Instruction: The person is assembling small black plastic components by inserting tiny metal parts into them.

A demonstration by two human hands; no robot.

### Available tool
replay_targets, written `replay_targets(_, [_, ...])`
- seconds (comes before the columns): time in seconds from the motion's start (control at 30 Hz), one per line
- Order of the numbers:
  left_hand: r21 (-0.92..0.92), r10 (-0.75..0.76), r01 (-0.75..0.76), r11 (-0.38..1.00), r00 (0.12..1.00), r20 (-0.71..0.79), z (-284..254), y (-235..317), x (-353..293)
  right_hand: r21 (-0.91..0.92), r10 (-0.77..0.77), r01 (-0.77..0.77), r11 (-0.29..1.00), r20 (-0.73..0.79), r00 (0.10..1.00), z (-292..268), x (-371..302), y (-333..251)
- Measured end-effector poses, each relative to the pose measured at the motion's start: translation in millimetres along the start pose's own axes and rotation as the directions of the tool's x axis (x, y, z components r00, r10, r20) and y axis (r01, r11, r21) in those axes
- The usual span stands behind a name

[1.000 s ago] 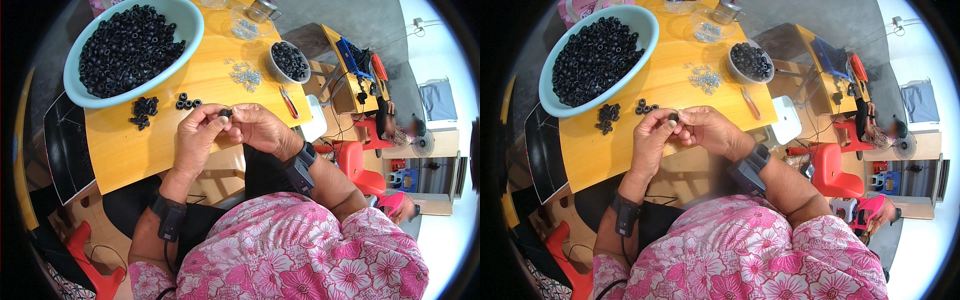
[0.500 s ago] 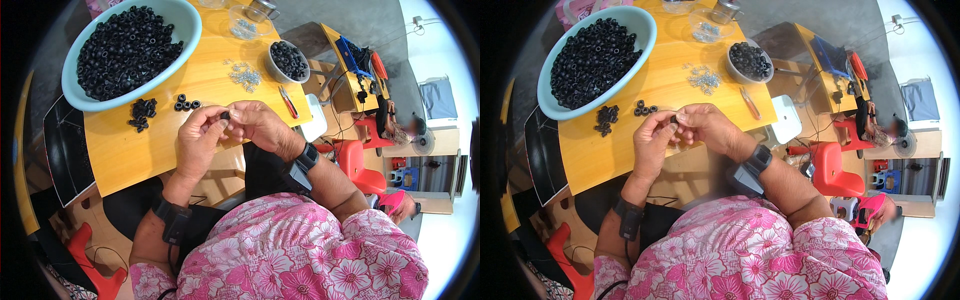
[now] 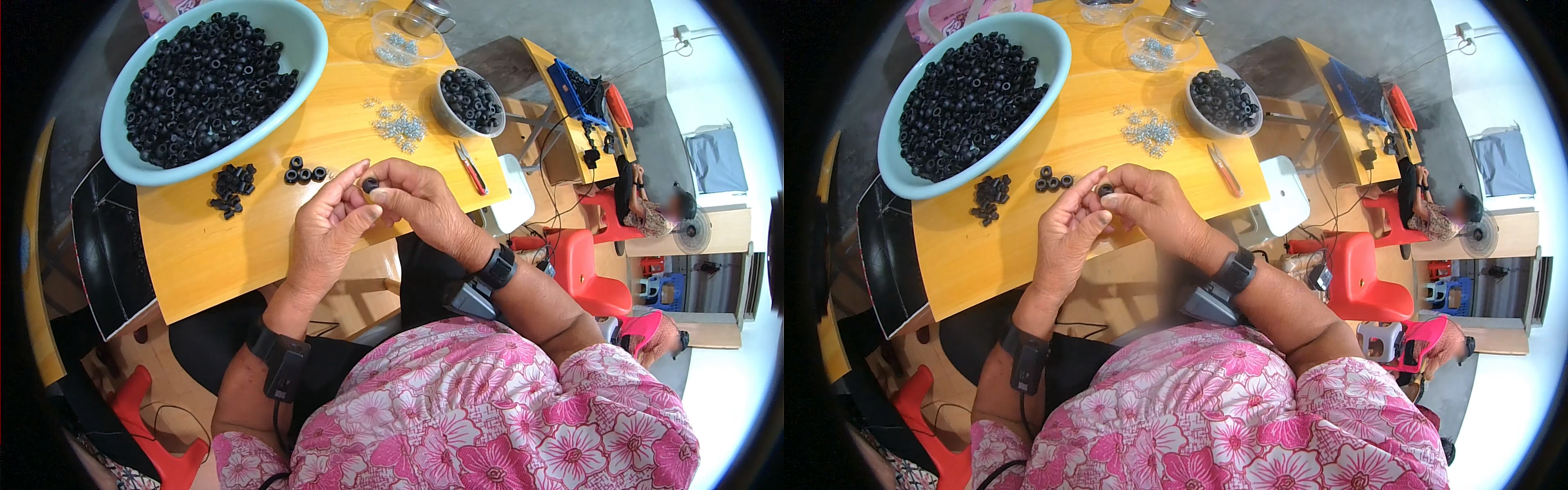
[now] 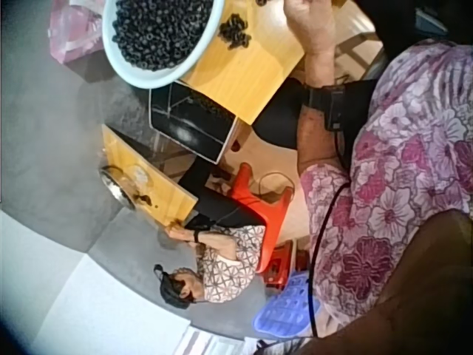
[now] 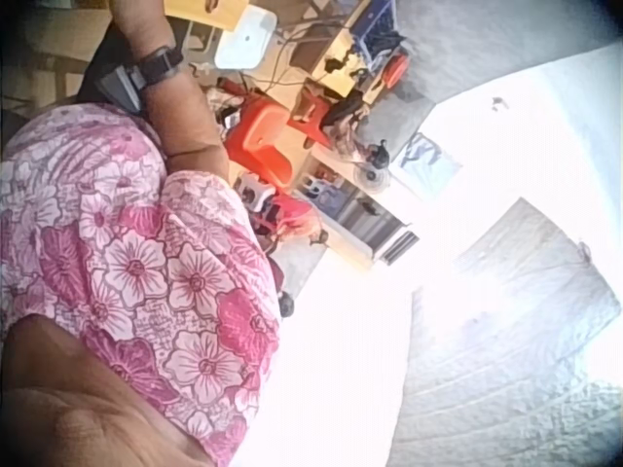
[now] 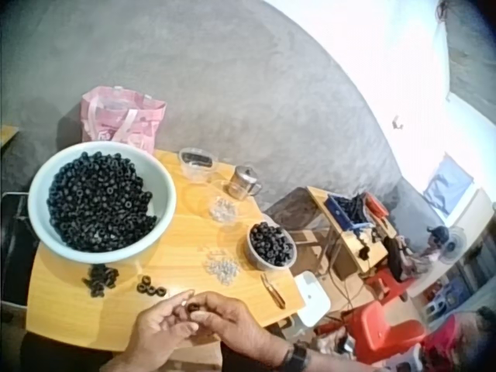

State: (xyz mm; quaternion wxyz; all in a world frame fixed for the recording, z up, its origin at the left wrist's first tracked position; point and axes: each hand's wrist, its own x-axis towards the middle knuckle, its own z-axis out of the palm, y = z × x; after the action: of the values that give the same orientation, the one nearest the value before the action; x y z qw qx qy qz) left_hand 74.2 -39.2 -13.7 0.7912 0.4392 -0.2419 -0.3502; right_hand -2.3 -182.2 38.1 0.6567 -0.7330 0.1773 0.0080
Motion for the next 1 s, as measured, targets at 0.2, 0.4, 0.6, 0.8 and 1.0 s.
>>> replay_targets(0.2, [0.029,-0.006,0.006,1.0,1.0,0.019,-1,-2,2,-0.373,-0.396,0.357,0.856,-0.032,0.918,5,-2,9])
replay_targets(0.4, [0.034,0.052,-0.053,0.998,0.998,0.033,1,-5,2,-0.454,-0.442,0.383,0.804,-0.028,0.896,6,-4,8])
replay_targets(0.6, [0.149,0.067,-0.07,0.986,0.997,0.029,-2,-11,4,-0.436,-0.418,0.359,0.825,-0.044,0.907,3,-4,14])
replay_targets(0.8, [0.107,0.073,-0.073,0.992,0.997,0.009,2,-7,5,-0.395,-0.455,0.405,0.824,-0.037,0.89,2,-2,11])
replay_targets(1.0, [0.097,0.052,-0.053,0.994,0.999,0.016,-1,-7,2,-0.416,-0.469,0.428,0.802,0.005,0.883,1,0,17])
